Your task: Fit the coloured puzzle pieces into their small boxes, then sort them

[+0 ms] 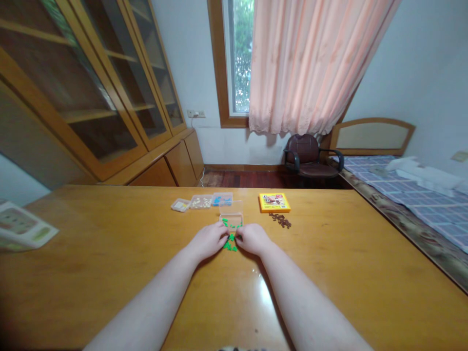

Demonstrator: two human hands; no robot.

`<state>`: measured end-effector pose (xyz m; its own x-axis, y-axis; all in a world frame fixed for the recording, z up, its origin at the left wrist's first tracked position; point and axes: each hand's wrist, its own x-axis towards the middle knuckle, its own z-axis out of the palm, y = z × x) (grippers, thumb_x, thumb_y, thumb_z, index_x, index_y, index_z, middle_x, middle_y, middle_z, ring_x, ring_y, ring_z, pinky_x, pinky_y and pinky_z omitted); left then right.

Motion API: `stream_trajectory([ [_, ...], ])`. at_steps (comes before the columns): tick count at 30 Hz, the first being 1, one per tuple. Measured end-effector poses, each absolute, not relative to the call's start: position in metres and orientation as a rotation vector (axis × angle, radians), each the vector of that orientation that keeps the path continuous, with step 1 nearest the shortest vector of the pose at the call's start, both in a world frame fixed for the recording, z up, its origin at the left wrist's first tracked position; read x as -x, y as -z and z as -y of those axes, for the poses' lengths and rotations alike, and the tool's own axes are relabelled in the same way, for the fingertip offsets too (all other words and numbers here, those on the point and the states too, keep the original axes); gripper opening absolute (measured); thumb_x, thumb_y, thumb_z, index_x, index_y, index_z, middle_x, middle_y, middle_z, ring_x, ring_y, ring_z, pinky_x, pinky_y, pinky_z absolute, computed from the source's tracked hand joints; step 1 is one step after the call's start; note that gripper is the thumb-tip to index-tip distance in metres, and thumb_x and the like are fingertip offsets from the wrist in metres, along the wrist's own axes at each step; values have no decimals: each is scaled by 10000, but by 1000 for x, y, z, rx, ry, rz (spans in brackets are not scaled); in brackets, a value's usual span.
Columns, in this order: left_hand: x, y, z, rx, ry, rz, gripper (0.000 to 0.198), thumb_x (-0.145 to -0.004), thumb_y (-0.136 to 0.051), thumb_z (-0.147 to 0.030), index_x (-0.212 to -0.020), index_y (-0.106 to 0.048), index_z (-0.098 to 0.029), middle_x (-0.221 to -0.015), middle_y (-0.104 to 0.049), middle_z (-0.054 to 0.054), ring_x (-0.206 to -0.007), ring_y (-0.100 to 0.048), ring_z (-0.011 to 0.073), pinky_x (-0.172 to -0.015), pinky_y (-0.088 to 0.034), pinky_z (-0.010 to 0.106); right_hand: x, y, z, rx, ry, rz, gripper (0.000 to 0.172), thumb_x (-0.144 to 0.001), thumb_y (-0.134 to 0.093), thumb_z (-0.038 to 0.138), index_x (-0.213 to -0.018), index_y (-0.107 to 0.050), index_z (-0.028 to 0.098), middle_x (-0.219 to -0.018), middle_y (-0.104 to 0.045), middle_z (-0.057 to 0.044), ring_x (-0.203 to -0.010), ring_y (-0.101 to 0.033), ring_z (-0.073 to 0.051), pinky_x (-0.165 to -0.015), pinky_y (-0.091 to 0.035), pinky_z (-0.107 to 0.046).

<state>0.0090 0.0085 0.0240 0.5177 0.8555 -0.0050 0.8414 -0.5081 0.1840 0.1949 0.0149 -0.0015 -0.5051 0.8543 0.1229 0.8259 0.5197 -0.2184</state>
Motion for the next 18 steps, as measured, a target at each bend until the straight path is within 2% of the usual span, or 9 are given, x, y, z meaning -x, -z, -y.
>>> stream_trajectory([
  [6, -9, -23, -7, -2600, -160, -1446, 246, -877, -396, -253, -958, -626, -228, -955, -589, 48, -812, -599, 173, -752, -469, 285, -199, 10, -23, 1500, -330, 2167, 197, -809, -521, 306, -823, -688, 203, -688, -673, -25, -628, -572, -133, -588, -347, -215],
  [11, -12, -21, -6, -2636, -150, -1328, 217, -868, -424, -236, -940, -628, -224, -964, -598, 50, -874, -583, 176, -791, -457, 274, -202, 18, -30, 1587, -448, 1939, 251, -822, -511, 363, -866, -692, 194, -613, -630, -12, -552, -524, -132, -531, -333, -221],
  [16, -17, -21, -2, -2655, -175, -1215, 191, -868, -465, -278, -938, -637, -236, -968, -605, 38, -887, -576, 177, -796, -455, 277, -201, 17, -31, 1530, -640, 1890, 307, -856, -456, 383, -886, -681, 178, -723, -677, -37, -623, -566, -146, -572, -376, -226],
  [18, -19, -22, 1, -2650, -181, -1184, 171, -845, -519, -318, -936, -639, -237, -976, -605, 36, -914, -570, 183, -814, -450, 280, -202, 16, -30, 1508, -648, 1886, 318, -861, -444, 388, -863, -673, 167, -701, -665, -33, -607, -553, -140, -564, -373, -224],
])
